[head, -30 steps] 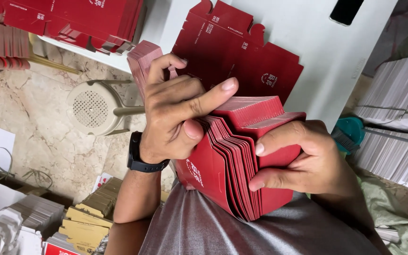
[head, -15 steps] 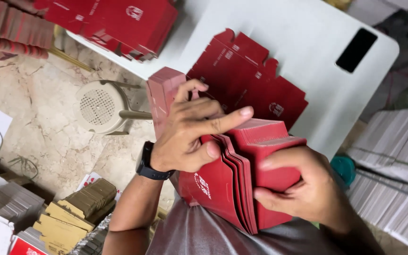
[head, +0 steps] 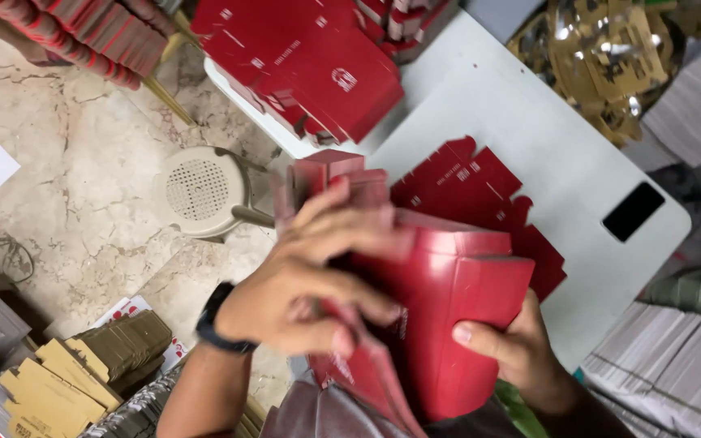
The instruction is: Organizing and stacking red cardboard box flats by moving them from a pallet to a table and fanning through them.
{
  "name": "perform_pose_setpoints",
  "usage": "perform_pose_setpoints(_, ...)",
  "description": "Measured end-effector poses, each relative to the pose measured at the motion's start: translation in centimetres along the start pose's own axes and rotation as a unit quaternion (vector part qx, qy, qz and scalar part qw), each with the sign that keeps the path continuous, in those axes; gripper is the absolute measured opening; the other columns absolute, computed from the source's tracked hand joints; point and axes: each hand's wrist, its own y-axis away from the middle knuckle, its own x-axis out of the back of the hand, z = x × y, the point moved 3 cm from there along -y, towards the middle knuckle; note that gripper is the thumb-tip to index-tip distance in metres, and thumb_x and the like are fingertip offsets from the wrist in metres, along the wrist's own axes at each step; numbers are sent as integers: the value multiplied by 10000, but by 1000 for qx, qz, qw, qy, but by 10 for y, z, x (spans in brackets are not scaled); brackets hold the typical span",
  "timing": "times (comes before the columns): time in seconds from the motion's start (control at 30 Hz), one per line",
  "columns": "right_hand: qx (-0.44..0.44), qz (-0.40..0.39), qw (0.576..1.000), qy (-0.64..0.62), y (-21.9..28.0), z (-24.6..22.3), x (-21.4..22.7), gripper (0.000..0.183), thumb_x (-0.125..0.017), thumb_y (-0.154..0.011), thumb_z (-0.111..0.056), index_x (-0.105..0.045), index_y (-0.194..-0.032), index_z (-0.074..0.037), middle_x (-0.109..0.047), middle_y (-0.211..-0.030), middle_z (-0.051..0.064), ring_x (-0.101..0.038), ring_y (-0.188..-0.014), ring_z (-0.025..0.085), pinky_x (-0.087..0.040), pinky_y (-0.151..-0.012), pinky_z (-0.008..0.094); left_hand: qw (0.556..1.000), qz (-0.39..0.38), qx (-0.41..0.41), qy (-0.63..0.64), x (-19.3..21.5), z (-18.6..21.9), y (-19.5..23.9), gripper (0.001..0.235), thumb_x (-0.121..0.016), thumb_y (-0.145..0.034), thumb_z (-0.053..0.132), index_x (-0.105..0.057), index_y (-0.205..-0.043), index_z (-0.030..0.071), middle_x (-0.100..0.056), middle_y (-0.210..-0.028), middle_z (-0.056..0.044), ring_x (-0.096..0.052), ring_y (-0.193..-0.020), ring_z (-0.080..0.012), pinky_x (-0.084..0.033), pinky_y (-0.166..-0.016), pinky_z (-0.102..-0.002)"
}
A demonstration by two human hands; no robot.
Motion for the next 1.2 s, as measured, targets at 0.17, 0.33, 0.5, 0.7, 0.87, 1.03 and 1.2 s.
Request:
perform_pose_setpoints(0.17,46,42,981,-184,-63,-7,-29,644,-788,-741,-141,-574,-1320,42,-732,-1074,177,-729,-899,306,-624,-700,448,997,33,-37,-51,83,51,39,578,-332,-1101,410,-566,-651,135,-473,-581,10,-389,-448,-181,-282,-496,-349)
perform_pose_setpoints(0.33,152,11,947,-283,-142,-51,-55,649,-796,-809,-151,-579,-1407,-20,-678,-1297,164,-666,-1155,355,-611,-903,496,982,112,18,-151,124,33,93,455,-460,-1013,371,-656,-646,186,-570,-549,69,-443,-414,-64,-269,-455,-266)
perform_pose_setpoints(0.5,143,-15,930,-339,-248,11,-45,673,-737,-830,-218,-546,-1466,-107,-632,-1408,110,-611,-1255,329,-555,-1023,518,982,138,58,-116,155,3,100,519,-439,-1025,485,-676,-696,161,-545,-545,41,-423,-413,-103,-261,-463,-287)
perform_pose_setpoints(0.7,-124,204,938,-250,-360,138,-67,491,-716,-734,-236,-675,-1216,-153,-731,-1096,88,-693,-937,314,-578,-651,465,980,148,97,-95,171,-30,80,503,-514,-954,526,-657,-652,151,-619,-563,66,-523,-429,-92,-341,-477,-274)
perform_pose_setpoints(0.87,-222,217,927,-212,-355,116,-74,477,-700,-840,-192,-646,-1314,-176,-733,-1225,88,-698,-1059,272,-620,-801,406,984,128,83,-95,154,-65,81,439,-551,-968,488,-648,-665,184,-495,-509,88,-397,-426,-61,-281,-434,-259)
perform_pose_setpoints(1.03,-190,169,963,94,-269,51,-39,621,-629,-882,-394,-532,-1401,-65,-626,-1308,140,-658,-1166,272,-575,-1020,392,986,95,85,-109,148,-78,22,398,-577,-961,420,-671,-661,175,-551,-526,67,-458,-435,-80,-349,-456,-269)
perform_pose_setpoints(1.2,-8,-147,983,-108,-116,54,-24,1221,-840,-840,-560,-119,-1628,31,-653,-1258,67,-571,-843,-26,-517,-920,194,973,51,36,-224,75,-70,-77,305,-647,-966,436,-736,-764,226,-646,-579,42,-576,-468,-144,-382,-470,-329)
